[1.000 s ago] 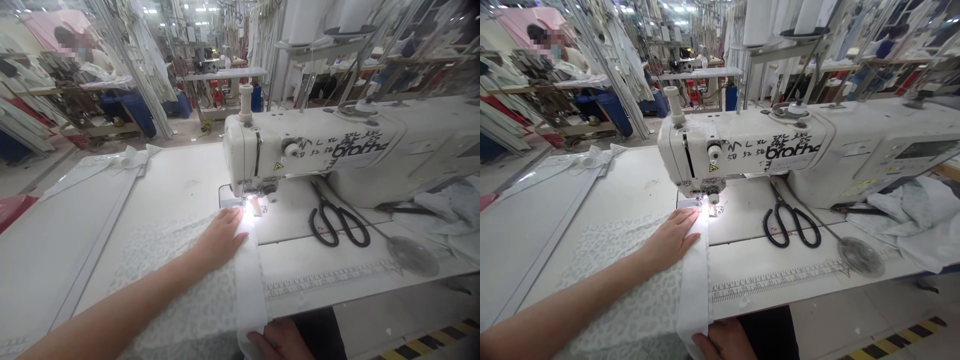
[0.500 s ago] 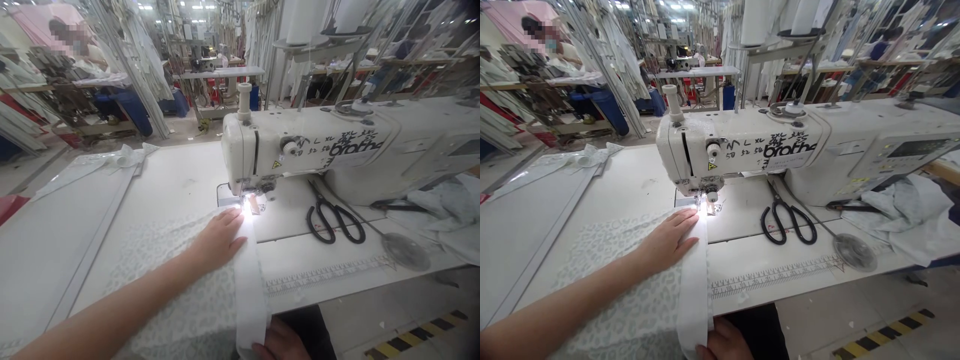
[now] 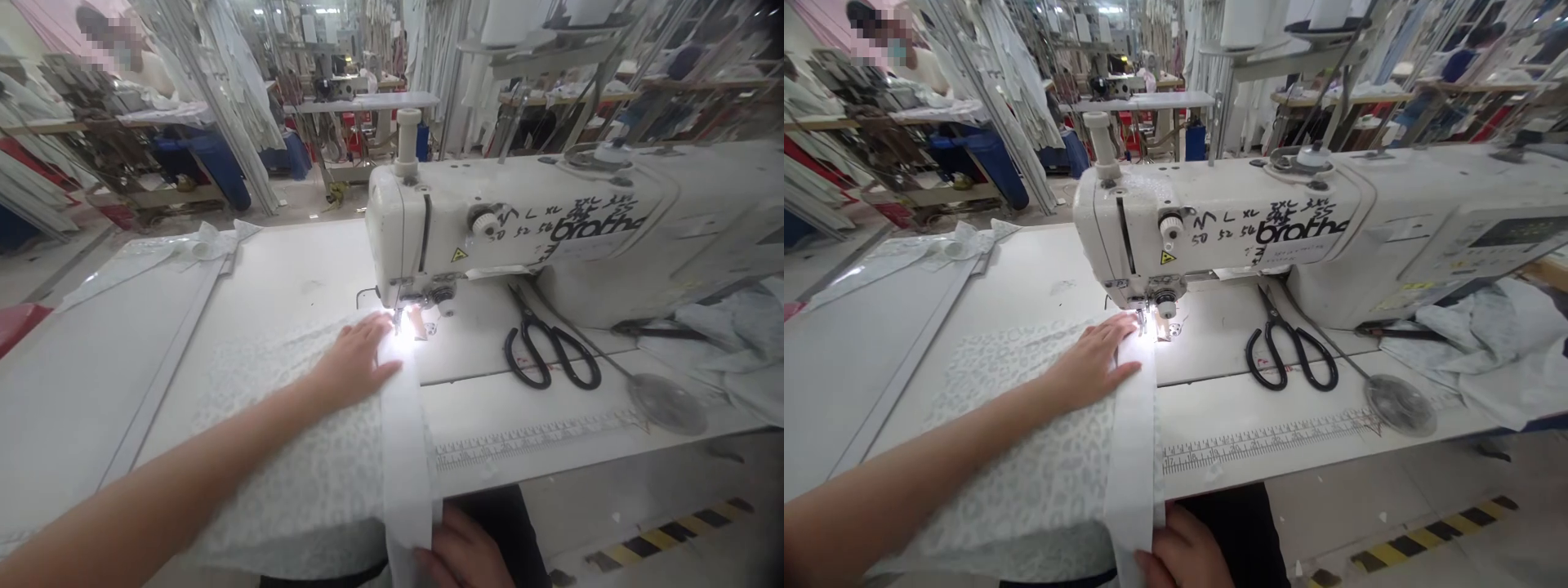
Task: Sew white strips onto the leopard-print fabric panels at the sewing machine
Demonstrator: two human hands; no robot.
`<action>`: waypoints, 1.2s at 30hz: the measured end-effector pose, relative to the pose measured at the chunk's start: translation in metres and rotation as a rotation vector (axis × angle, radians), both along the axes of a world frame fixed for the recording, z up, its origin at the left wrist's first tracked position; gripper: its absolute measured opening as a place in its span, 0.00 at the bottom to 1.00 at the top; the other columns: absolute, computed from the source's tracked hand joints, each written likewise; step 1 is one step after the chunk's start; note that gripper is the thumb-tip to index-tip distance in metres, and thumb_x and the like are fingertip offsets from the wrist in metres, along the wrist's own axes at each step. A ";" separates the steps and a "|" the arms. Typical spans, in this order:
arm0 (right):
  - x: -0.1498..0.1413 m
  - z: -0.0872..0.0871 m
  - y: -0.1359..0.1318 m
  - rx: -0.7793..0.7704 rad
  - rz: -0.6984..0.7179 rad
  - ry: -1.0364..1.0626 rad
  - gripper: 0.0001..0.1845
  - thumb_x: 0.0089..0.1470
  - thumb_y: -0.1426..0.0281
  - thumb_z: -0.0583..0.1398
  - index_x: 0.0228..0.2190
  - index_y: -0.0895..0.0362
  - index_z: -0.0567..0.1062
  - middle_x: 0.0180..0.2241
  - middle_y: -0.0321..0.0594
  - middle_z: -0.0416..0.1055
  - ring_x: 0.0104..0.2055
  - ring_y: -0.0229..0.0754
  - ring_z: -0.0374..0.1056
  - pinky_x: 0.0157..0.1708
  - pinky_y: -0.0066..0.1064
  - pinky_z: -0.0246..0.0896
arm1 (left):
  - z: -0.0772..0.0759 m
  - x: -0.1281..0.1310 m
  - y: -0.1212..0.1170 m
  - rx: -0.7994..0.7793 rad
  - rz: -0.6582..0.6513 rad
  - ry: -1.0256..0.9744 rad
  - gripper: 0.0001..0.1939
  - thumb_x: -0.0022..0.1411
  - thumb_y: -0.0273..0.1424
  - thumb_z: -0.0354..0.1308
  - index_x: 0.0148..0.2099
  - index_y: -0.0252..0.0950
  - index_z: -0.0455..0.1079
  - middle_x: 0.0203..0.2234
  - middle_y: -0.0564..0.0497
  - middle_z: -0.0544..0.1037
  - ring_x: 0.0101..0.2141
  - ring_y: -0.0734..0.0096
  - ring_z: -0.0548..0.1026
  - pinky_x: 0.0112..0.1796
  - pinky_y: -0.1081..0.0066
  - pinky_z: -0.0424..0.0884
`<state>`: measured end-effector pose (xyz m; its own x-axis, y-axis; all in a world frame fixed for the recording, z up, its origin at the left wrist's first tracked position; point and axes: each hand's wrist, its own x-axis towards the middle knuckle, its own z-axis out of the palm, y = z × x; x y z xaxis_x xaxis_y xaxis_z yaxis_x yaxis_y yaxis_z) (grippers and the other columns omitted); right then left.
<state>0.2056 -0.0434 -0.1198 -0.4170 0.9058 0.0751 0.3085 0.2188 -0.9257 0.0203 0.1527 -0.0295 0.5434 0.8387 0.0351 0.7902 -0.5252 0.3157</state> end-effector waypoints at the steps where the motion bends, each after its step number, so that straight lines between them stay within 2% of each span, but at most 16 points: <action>1: 0.000 0.004 0.000 -0.003 -0.022 0.027 0.12 0.57 0.72 0.52 0.36 0.54 0.76 0.36 0.44 0.72 0.39 0.42 0.69 0.38 0.29 0.66 | 0.000 -0.001 0.007 0.008 -0.003 0.002 0.23 0.62 0.41 0.47 0.57 0.37 0.54 0.59 0.43 0.57 0.60 0.57 0.53 0.55 0.52 0.54; 3: -0.001 0.007 -0.003 -0.006 -0.085 0.070 0.12 0.57 0.71 0.53 0.30 0.57 0.76 0.32 0.43 0.71 0.34 0.40 0.69 0.34 0.27 0.65 | 0.000 0.000 0.014 0.016 -0.009 0.009 0.24 0.62 0.42 0.47 0.57 0.37 0.54 0.58 0.42 0.59 0.59 0.56 0.55 0.55 0.51 0.54; 5: -0.001 0.008 -0.009 -0.010 -0.144 0.087 0.13 0.57 0.70 0.53 0.27 0.57 0.75 0.28 0.41 0.69 0.30 0.38 0.67 0.30 0.26 0.63 | 0.002 0.001 0.008 0.024 0.019 0.009 0.24 0.62 0.41 0.46 0.58 0.36 0.53 0.59 0.42 0.57 0.59 0.55 0.53 0.55 0.50 0.53; 9: 0.002 0.010 -0.023 -0.042 -0.218 0.104 0.10 0.56 0.71 0.54 0.27 0.57 0.74 0.26 0.38 0.68 0.28 0.36 0.66 0.29 0.25 0.62 | 0.006 0.001 -0.034 -0.027 0.102 -0.009 0.26 0.64 0.44 0.43 0.60 0.38 0.49 0.62 0.43 0.51 0.62 0.54 0.44 0.56 0.48 0.51; 11: 0.004 0.014 -0.027 -0.064 -0.238 0.115 0.09 0.55 0.71 0.55 0.28 0.58 0.74 0.27 0.38 0.68 0.30 0.37 0.67 0.30 0.25 0.62 | 0.006 -0.005 -0.055 -0.070 0.120 -0.008 0.26 0.64 0.45 0.43 0.60 0.39 0.49 0.62 0.44 0.51 0.62 0.55 0.44 0.56 0.48 0.52; 14: 0.006 0.019 -0.030 -0.077 -0.275 0.112 0.09 0.55 0.72 0.55 0.25 0.58 0.72 0.27 0.38 0.67 0.29 0.37 0.66 0.30 0.26 0.61 | 0.001 -0.017 -0.069 -0.043 0.152 0.014 0.26 0.64 0.44 0.42 0.59 0.38 0.50 0.62 0.44 0.51 0.62 0.54 0.43 0.57 0.48 0.50; 19: 0.008 0.022 -0.035 -0.066 -0.323 0.119 0.08 0.54 0.73 0.55 0.24 0.57 0.70 0.28 0.37 0.66 0.30 0.37 0.64 0.29 0.26 0.59 | -0.005 -0.027 -0.061 0.019 0.153 0.055 0.26 0.64 0.43 0.42 0.60 0.36 0.50 0.61 0.44 0.54 0.62 0.54 0.44 0.57 0.48 0.49; 28: 0.007 0.024 -0.036 -0.094 -0.371 0.125 0.11 0.53 0.73 0.56 0.20 0.56 0.65 0.23 0.35 0.66 0.26 0.36 0.63 0.26 0.26 0.56 | -0.005 -0.031 -0.054 0.052 0.105 0.078 0.27 0.64 0.43 0.41 0.61 0.36 0.50 0.60 0.45 0.57 0.62 0.56 0.46 0.58 0.51 0.50; 31: 0.007 0.024 -0.037 -0.045 -0.371 0.094 0.13 0.54 0.73 0.56 0.19 0.56 0.63 0.22 0.34 0.65 0.24 0.35 0.62 0.24 0.25 0.56 | -0.005 -0.032 -0.053 0.047 0.092 0.081 0.27 0.64 0.43 0.42 0.61 0.35 0.51 0.60 0.45 0.57 0.62 0.56 0.47 0.58 0.51 0.50; 33: 0.009 0.025 -0.038 0.029 -0.347 0.045 0.11 0.54 0.74 0.56 0.21 0.56 0.64 0.21 0.34 0.65 0.23 0.35 0.62 0.24 0.25 0.57 | -0.004 -0.033 -0.052 0.051 0.082 0.088 0.27 0.64 0.43 0.42 0.61 0.35 0.50 0.60 0.45 0.57 0.62 0.55 0.47 0.58 0.51 0.50; 35: 0.012 0.026 -0.037 0.138 -0.294 -0.008 0.04 0.55 0.74 0.55 0.29 0.57 0.69 0.24 0.35 0.69 0.25 0.36 0.64 0.27 0.27 0.61 | -0.003 -0.032 -0.053 0.062 0.071 0.097 0.28 0.63 0.43 0.44 0.61 0.35 0.50 0.60 0.44 0.57 0.62 0.55 0.47 0.57 0.50 0.51; 36: 0.014 0.027 -0.036 0.196 -0.251 -0.031 0.05 0.55 0.75 0.54 0.34 0.57 0.70 0.26 0.37 0.70 0.26 0.37 0.66 0.28 0.28 0.63 | -0.002 -0.031 -0.054 0.076 0.066 0.099 0.28 0.63 0.43 0.44 0.61 0.35 0.50 0.60 0.44 0.57 0.62 0.54 0.47 0.57 0.49 0.51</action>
<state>0.2192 -0.0799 -0.0924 -0.1871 0.9502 0.2492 0.4032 0.3056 -0.8626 -0.0110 0.0982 -0.0314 0.4909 0.8698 0.0491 0.8493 -0.4904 0.1953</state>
